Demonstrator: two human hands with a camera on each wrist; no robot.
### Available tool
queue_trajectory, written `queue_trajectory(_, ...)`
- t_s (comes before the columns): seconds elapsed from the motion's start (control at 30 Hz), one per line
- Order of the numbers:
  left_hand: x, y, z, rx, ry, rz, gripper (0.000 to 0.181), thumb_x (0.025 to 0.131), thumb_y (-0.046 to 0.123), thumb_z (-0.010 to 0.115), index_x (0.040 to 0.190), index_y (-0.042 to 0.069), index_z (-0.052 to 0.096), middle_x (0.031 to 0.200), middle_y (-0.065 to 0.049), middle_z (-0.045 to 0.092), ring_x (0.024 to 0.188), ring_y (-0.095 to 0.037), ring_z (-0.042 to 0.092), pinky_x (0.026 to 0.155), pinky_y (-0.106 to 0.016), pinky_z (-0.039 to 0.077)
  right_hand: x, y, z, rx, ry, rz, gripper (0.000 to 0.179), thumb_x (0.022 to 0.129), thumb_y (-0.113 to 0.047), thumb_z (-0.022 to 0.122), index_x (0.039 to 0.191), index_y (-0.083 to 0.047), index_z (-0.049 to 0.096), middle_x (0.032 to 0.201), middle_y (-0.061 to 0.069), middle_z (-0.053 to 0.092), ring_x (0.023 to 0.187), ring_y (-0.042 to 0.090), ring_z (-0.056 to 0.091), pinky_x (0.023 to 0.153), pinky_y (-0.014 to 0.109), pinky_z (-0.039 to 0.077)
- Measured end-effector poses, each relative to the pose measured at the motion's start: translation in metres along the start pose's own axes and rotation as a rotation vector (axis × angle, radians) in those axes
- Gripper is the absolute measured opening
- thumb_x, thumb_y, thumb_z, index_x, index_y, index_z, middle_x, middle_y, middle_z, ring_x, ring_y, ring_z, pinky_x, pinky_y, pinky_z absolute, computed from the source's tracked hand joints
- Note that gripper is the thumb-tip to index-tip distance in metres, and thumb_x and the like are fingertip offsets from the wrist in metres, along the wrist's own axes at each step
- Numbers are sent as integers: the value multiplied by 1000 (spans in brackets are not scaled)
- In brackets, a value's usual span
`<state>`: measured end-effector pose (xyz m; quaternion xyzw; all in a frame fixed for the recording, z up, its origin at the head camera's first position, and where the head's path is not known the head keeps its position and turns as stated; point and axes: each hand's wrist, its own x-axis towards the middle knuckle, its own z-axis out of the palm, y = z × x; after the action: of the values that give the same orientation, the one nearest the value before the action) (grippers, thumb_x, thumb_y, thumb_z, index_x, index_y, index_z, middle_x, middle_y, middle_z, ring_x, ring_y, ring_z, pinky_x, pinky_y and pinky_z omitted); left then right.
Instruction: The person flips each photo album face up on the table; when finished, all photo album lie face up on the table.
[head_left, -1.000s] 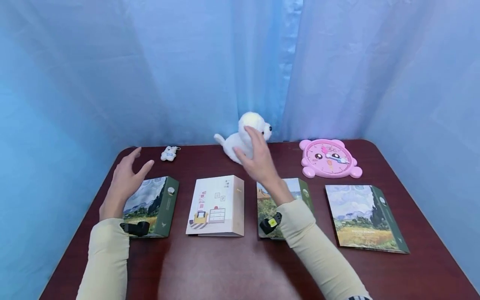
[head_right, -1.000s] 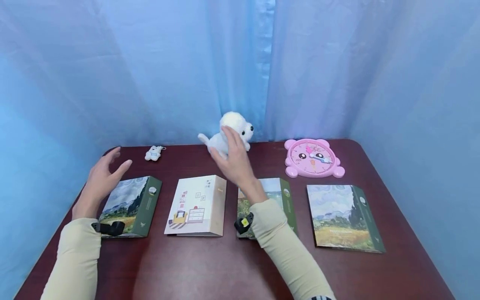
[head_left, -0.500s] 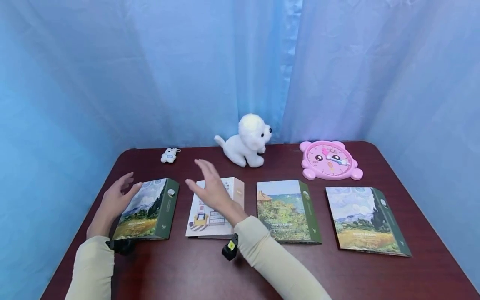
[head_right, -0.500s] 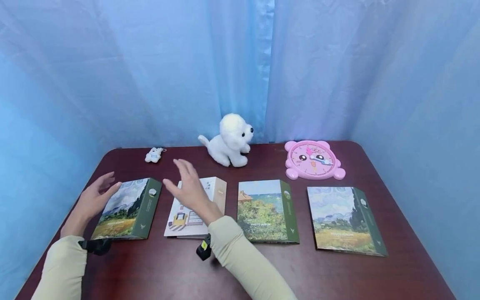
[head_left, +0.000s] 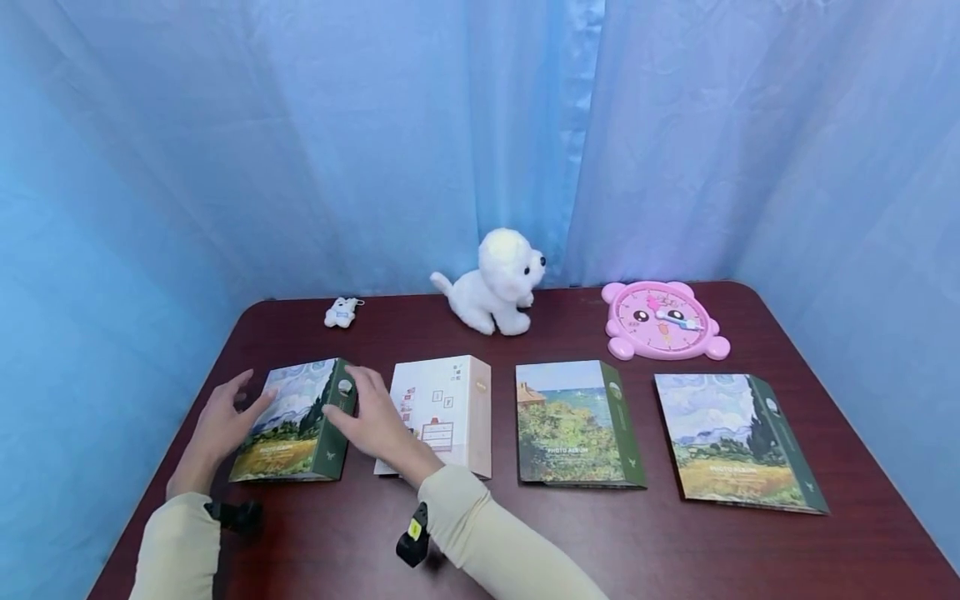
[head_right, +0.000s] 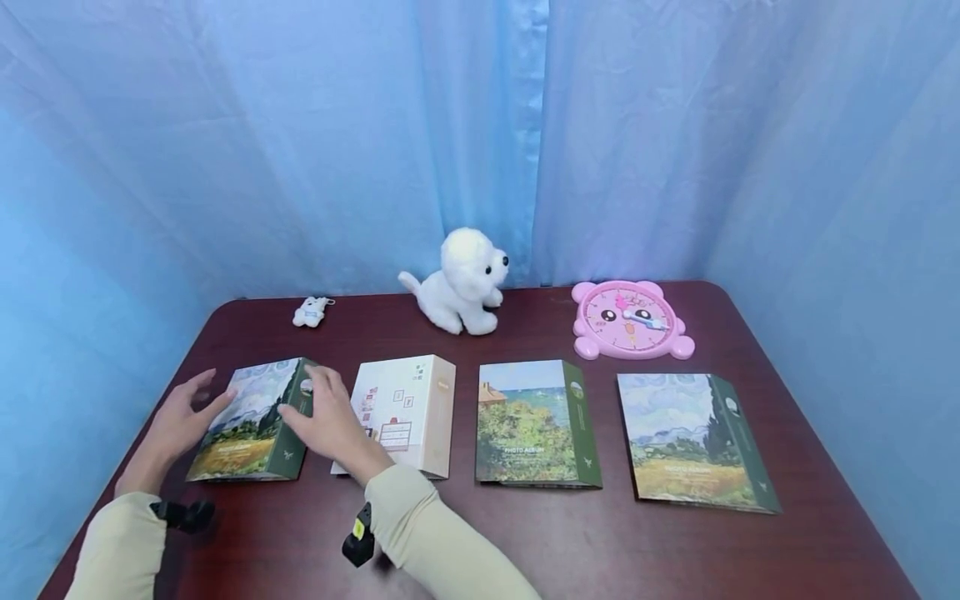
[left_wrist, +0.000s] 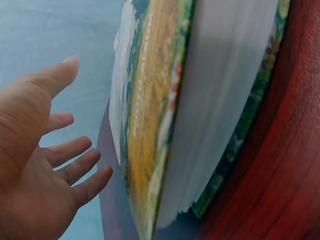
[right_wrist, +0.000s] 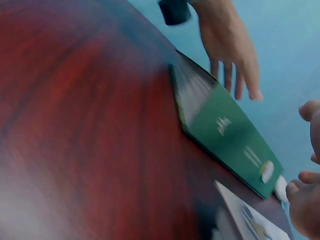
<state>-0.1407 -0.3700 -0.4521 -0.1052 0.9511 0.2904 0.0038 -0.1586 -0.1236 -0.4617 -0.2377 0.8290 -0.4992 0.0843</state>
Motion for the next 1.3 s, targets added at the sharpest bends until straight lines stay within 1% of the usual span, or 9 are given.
queue_trajectory(0.17,0,0,2,1,-32,4,81,96,48,50,149,-6,21,142,-37,30,124,-51,38,96,-66,37,-2,-6,18,0,-38,85,73,96,-45,53,153,-13,21,156,8,23,140,19,33,109,37,37)
queue_trajectory(0.3,1,1,4,-13,-77,-2,81,97,47,49,148,-8,19,139,-35,34,122,-49,41,95,-63,39,-1,-8,29,-59,-61,138,74,95,-44,54,153,-12,20,156,9,22,142,20,30,110,36,36)
queue_trajectory(0.4,0,2,4,-3,-105,-29,82,97,46,49,147,-11,19,138,-36,35,122,-49,41,96,-62,39,-1,-9,36,-103,-78,167,73,95,-43,55,152,-11,23,156,9,22,143,21,28,110,36,36)
queue_trajectory(0.6,-1,0,2,52,-216,-109,89,94,54,50,147,-10,18,144,-40,23,130,-55,28,102,-66,31,-3,-12,42,-119,-67,231,75,93,-39,59,152,-8,25,156,10,21,143,23,26,110,35,36)
queue_trajectory(0.7,0,-2,2,39,-240,-131,91,93,56,50,148,-8,18,147,-39,19,131,-55,26,103,-67,30,-4,-13,43,-107,-62,259,75,93,-38,58,152,-8,23,157,10,19,144,22,25,110,35,36)
queue_trajectory(0.87,1,-1,4,-4,-240,-131,91,92,56,52,149,-6,18,147,-39,19,132,-55,27,103,-65,31,-4,-15,42,-65,-66,274,73,93,-35,57,153,-10,23,158,7,17,144,21,24,110,35,36)
queue_trajectory(1.1,-4,7,6,-35,-259,-119,94,91,58,53,149,-7,18,148,-40,15,134,-55,21,104,-66,28,-7,-19,39,-7,-48,302,72,93,-35,55,153,-15,23,158,5,18,144,21,26,108,36,37)
queue_trajectory(1.2,-6,11,7,-64,-282,-115,95,90,61,51,150,-5,17,150,-38,15,134,-54,23,103,-65,30,-7,-22,35,22,-34,281,71,93,-36,53,154,-17,21,158,6,16,141,22,30,105,35,39)
queue_trajectory(1.3,-7,15,9,-123,-307,-106,95,91,62,49,152,-2,14,151,-36,16,134,-51,28,102,-63,34,-6,-27,28,55,-6,243,70,94,-38,51,154,-18,21,158,8,15,138,22,35,102,34,41)
